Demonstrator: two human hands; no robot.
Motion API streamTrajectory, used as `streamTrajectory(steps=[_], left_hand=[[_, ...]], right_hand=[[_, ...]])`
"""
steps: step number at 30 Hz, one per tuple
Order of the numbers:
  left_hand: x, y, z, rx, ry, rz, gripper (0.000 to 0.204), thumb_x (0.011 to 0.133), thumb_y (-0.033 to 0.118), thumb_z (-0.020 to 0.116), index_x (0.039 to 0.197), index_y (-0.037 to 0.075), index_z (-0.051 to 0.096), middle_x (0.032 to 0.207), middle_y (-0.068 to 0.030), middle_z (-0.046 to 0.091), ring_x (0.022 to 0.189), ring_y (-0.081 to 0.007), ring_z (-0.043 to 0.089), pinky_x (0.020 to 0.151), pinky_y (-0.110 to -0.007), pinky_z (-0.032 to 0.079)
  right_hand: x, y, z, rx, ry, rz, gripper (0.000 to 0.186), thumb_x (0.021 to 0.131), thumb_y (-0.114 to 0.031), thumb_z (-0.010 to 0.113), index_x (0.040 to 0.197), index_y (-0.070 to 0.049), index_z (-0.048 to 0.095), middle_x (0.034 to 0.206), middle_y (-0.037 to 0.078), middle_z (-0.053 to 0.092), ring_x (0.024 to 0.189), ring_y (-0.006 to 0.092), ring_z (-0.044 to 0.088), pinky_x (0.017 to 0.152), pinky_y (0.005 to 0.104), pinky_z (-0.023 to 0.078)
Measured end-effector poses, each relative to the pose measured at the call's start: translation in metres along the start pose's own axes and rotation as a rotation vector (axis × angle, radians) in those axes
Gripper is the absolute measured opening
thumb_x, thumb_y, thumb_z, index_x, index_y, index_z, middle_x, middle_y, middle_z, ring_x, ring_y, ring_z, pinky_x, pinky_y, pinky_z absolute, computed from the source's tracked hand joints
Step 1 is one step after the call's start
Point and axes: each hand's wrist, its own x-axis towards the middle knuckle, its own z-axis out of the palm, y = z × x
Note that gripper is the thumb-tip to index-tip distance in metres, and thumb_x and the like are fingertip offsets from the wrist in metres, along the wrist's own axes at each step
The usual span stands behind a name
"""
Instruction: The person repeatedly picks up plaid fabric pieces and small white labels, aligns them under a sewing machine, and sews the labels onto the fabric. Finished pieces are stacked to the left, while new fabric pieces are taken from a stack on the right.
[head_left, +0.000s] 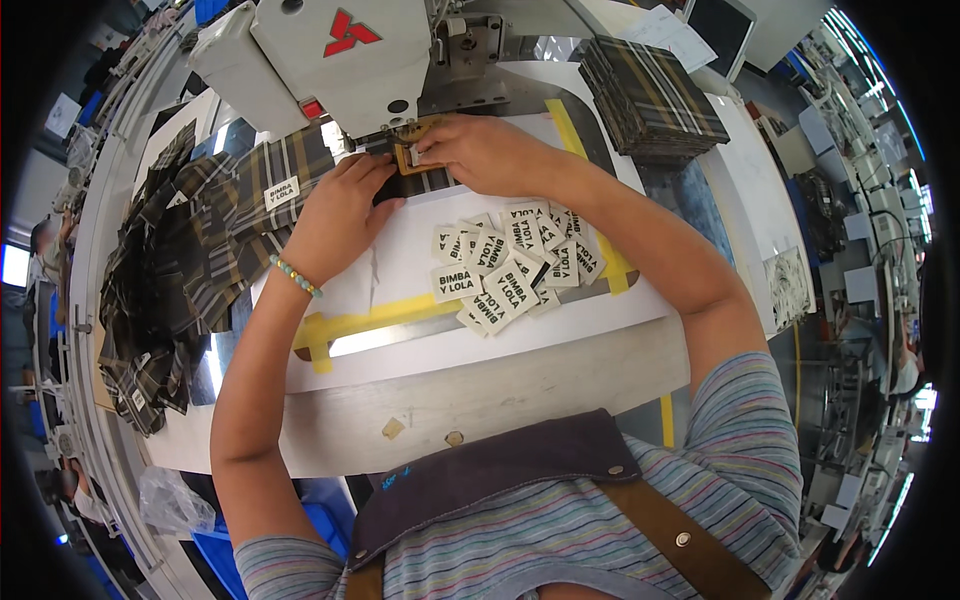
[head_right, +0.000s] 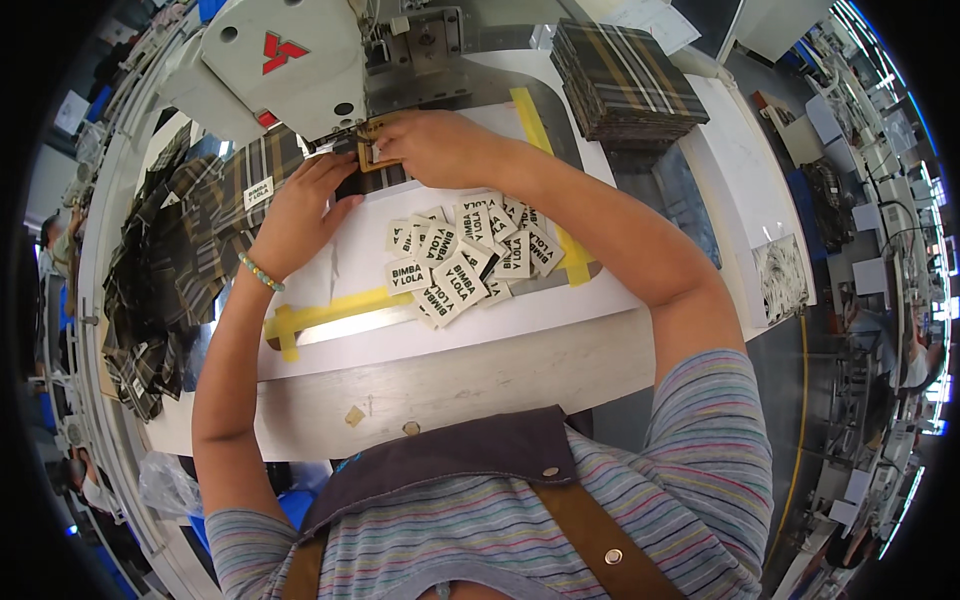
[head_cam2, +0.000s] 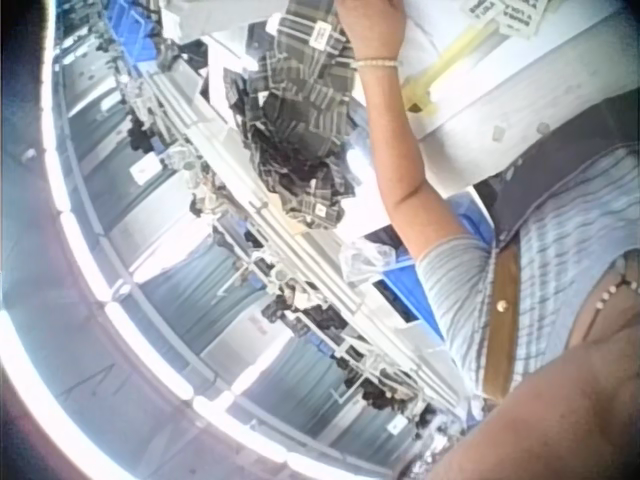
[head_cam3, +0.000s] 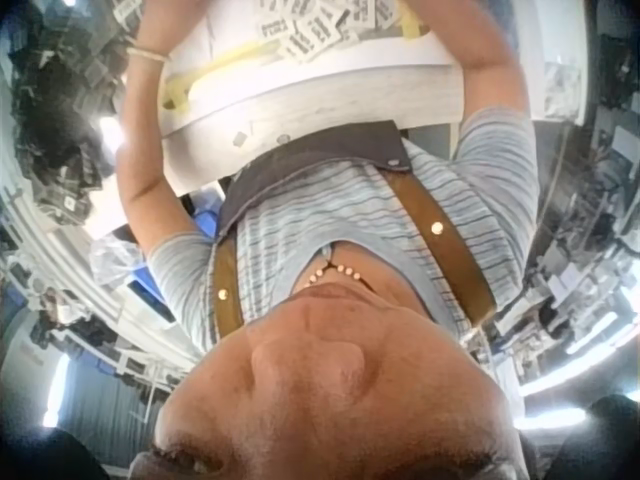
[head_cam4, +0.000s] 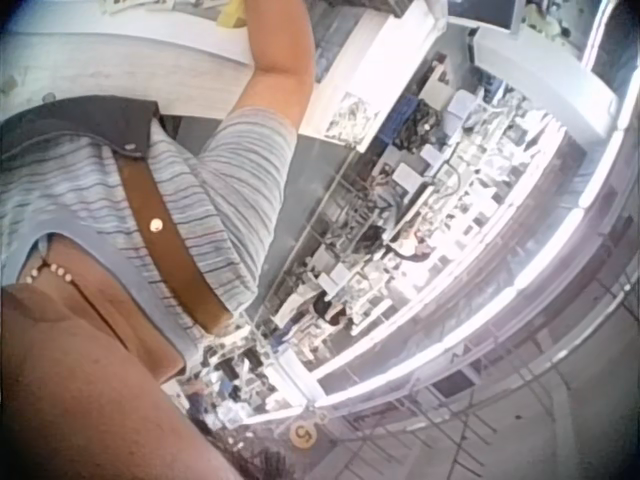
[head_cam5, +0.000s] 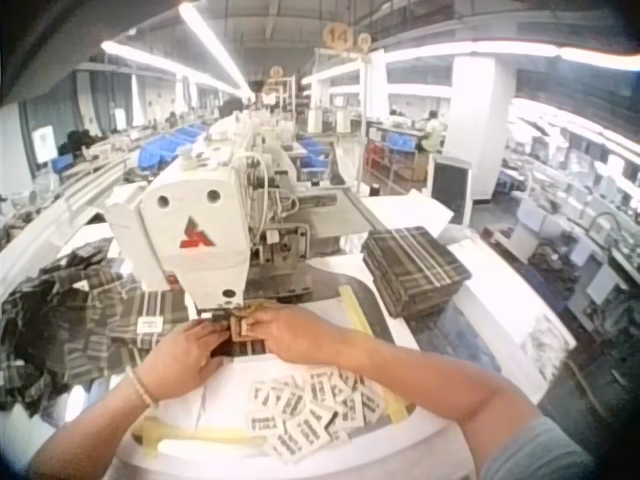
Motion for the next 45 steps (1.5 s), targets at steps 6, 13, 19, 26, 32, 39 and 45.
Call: streamTrajectory(steps=[6, 13, 19, 26, 32, 39, 45], left_hand=[[0.0, -0.002, 0.002, -0.01, 0.021, 0.013, 0.041, 0.096, 0.016, 0.075, 0.132, -0.004, 0.067, 0.14, -0.0181, 0.067, 0.13, -0.0383, 0.061, 0.111, -0.045, 0.052], [-0.006, -0.004, 0.008, 0.021, 0.067, 0.035, 0.039, 0.099, 0.013, 0.07, 0.134, -0.004, 0.066, 0.142, -0.0192, 0.066, 0.132, -0.0387, 0.06, 0.113, -0.047, 0.05], [-0.014, -0.008, 0.004, -0.005, 0.081, 0.013, 0.038, 0.1, 0.012, 0.069, 0.135, -0.003, 0.066, 0.146, -0.0194, 0.064, 0.138, -0.04, 0.055, 0.116, -0.049, 0.047], [-0.024, -0.01, -0.008, 0.012, 0.117, 0.002, 0.04, 0.097, 0.009, 0.071, 0.136, 0.001, 0.066, 0.148, -0.0164, 0.063, 0.142, -0.0398, 0.053, 0.12, -0.048, 0.044], [-0.031, -0.023, -0.018, -0.048, 0.099, -0.01, 0.041, 0.097, 0.007, 0.07, 0.137, 0.001, 0.066, 0.149, -0.0145, 0.063, 0.144, -0.0402, 0.052, 0.121, -0.048, 0.043], [-0.009, -0.011, -0.003, -0.116, 0.065, -0.005, 0.04, 0.098, 0.01, 0.071, 0.136, 0.0, 0.067, 0.151, -0.0139, 0.063, 0.144, -0.0408, 0.051, 0.12, -0.047, 0.044], [-0.007, -0.005, -0.002, -0.082, 0.044, 0.044, 0.04, 0.1, 0.009, 0.069, 0.139, 0.001, 0.065, 0.156, -0.0121, 0.059, 0.143, -0.0412, 0.049, 0.123, -0.048, 0.04]], right_hand=[[0.001, -0.001, -0.003, 0.018, -0.025, 0.009, 0.037, 0.095, -0.002, 0.057, 0.124, -0.007, 0.079, 0.135, 0.009, 0.071, 0.13, 0.0289, 0.064, 0.112, 0.0404, 0.052], [0.004, -0.006, -0.005, 0.0, -0.017, 0.032, 0.038, 0.096, -0.002, 0.056, 0.127, -0.007, 0.078, 0.139, 0.008, 0.07, 0.133, 0.0282, 0.062, 0.113, 0.0401, 0.052], [0.007, 0.001, -0.009, 0.077, -0.023, 0.061, 0.043, 0.09, 0.001, 0.056, 0.128, -0.003, 0.076, 0.141, 0.012, 0.069, 0.139, 0.032, 0.056, 0.119, 0.0422, 0.047], [-0.016, -0.005, -0.025, 0.043, -0.048, 0.111, 0.042, 0.1, -0.007, 0.057, 0.139, -0.007, 0.071, 0.148, 0.01, 0.064, 0.138, 0.0316, 0.057, 0.119, 0.0428, 0.047], [-0.077, -0.001, -0.067, -0.088, 0.238, 0.161, 0.037, 0.104, -0.012, 0.059, 0.139, -0.007, 0.071, 0.148, 0.011, 0.064, 0.14, 0.0322, 0.057, 0.119, 0.0438, 0.046], [-0.102, 0.039, -0.052, -0.084, 0.461, 0.269, 0.028, 0.101, -0.012, 0.065, 0.125, -0.008, 0.078, 0.146, 0.009, 0.065, 0.135, 0.0312, 0.06, 0.115, 0.0445, 0.049], [-0.097, 0.025, -0.053, 0.009, 0.51, 0.295, 0.025, 0.102, -0.014, 0.066, 0.122, -0.007, 0.079, 0.145, 0.009, 0.066, 0.133, 0.0314, 0.062, 0.113, 0.0432, 0.05]])
